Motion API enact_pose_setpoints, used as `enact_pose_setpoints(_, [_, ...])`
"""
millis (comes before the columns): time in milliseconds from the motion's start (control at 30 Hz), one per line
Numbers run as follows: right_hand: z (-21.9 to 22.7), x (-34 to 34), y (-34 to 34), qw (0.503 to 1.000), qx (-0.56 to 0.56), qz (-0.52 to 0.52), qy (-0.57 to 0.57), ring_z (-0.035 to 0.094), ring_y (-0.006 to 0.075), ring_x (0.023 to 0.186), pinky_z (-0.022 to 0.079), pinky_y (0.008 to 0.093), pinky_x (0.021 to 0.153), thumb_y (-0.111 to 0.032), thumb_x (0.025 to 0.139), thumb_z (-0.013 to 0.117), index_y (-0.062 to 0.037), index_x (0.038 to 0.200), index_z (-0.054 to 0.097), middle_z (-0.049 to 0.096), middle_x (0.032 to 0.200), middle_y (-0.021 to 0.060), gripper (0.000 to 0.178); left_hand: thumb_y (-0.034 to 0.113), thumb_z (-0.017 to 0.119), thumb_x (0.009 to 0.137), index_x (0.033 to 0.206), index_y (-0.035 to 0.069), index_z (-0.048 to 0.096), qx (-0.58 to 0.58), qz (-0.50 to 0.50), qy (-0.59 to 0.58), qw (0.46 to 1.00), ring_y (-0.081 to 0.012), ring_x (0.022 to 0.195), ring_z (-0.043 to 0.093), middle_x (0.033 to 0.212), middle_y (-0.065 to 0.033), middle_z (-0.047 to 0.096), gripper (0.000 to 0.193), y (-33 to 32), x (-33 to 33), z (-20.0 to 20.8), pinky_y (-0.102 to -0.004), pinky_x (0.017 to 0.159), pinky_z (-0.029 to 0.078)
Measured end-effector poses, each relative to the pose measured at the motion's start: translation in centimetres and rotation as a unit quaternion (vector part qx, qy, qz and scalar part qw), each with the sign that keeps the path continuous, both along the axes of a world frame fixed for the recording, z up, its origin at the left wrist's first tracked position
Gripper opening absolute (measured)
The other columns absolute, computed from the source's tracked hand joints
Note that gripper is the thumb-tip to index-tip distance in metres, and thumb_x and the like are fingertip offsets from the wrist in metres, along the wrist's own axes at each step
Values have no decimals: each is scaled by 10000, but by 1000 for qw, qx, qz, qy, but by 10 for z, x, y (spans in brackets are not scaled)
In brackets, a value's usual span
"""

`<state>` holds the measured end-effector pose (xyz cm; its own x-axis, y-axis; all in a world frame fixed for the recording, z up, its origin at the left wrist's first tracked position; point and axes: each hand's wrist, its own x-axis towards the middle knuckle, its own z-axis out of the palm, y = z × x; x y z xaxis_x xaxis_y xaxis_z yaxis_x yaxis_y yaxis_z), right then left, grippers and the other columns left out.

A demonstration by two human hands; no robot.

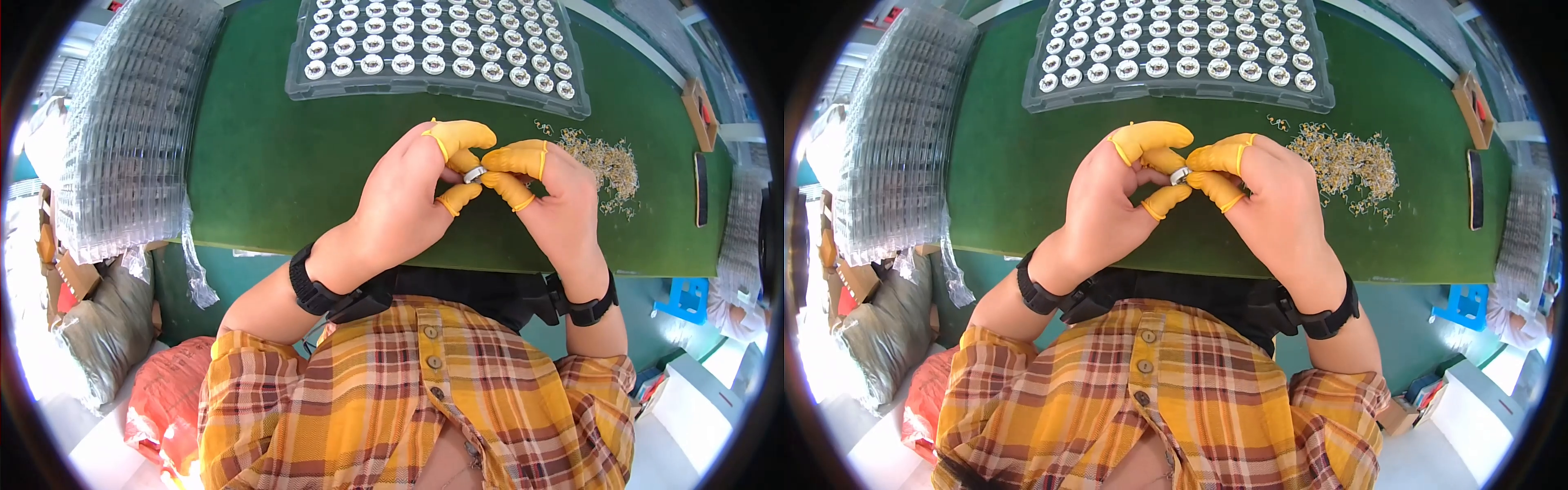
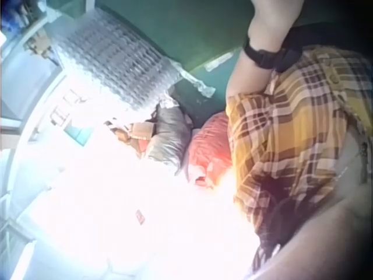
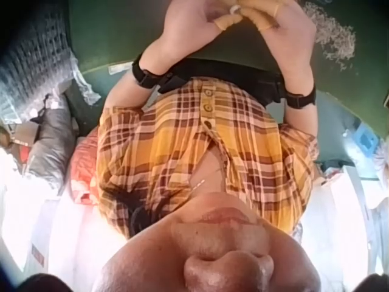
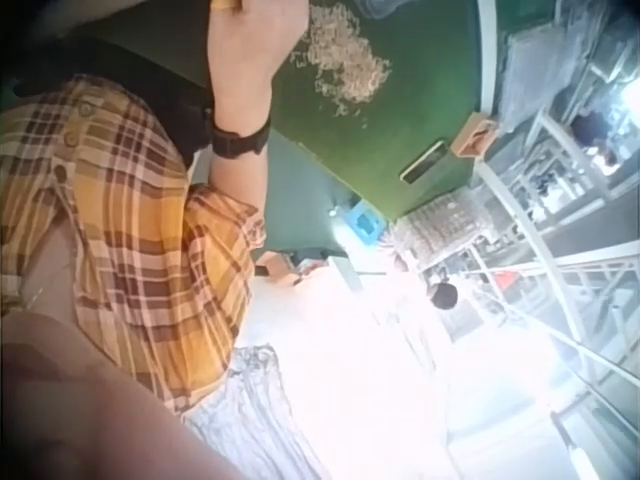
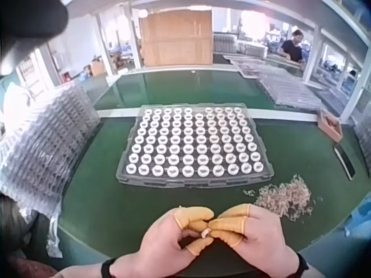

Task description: Assemble small circular electronic components by inserting tiny pins and placing them into an organized tray.

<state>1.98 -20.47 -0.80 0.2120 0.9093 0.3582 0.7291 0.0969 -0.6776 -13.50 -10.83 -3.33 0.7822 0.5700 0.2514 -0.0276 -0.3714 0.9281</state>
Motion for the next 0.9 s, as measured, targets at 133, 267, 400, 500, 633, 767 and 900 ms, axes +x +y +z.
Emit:
enact_pose_setpoints(133, [8,6,5,996,-36,-1,80,650,187,685,529,266,609,-25,732,733,-42,907,694,663,834,80,179,-117,683,732,1177,24,500,32,13,-15,999,-175,827,614,995,-79,545,501,6,5,3,-264,710,542])
enact_pose_setpoints(267, [16,13,12,988,-58,25,142,659,155,702,537,254,625,-51,740,749,-20,936,691,668,852,81,207,-90,694,728,1155,40,523,-3,39,-74,996,-196,746,624,932,-96,559,478,11,13,6,-260,644,540])
enact_pose_setpoints(400, [26,16,19,978,-73,89,175,657,155,698,531,258,614,-68,740,759,-1,941,682,662,839,85,226,-90,695,734,1156,30,518,-56,29,-51,997,-177,746,625,908,-98,572,473,17,9,16,-257,643,539])
enact_pose_setpoints(500, [35,19,31,980,-130,71,132,653,160,679,522,270,601,-80,750,751,11,904,675,649,782,89,194,-160,651,747,1236,19,436,-100,-25,21,994,-129,886,576,994,-63,517,563,23,7,21,-259,774,541])
enact_pose_setpoints(633, [41,37,63,969,-198,81,127,625,122,641,498,260,568,-60,779,700,7,879,670,653,736,66,124,-148,653,750,1296,22,381,-142,-39,21,989,-146,897,594,1001,-85,516,633,45,13,25,-269,783,545])
enact_pose_setpoints(767, [42,83,128,979,-184,13,82,577,104,547,469,258,536,-102,778,651,-10,846,703,645,647,63,125,-62,657,796,1290,8,403,-21,33,63,997,-156,833,616,1047,-109,536,560,82,29,32,-267,721,543])
enact_pose_setpoints(900, [34,139,196,979,-171,-64,-92,660,200,675,502,323,642,-260,723,748,-39,828,724,693,747,114,245,46,649,838,1119,23,576,70,55,120,989,-116,719,607,910,-77,646,292,128,52,42,-256,618,519])
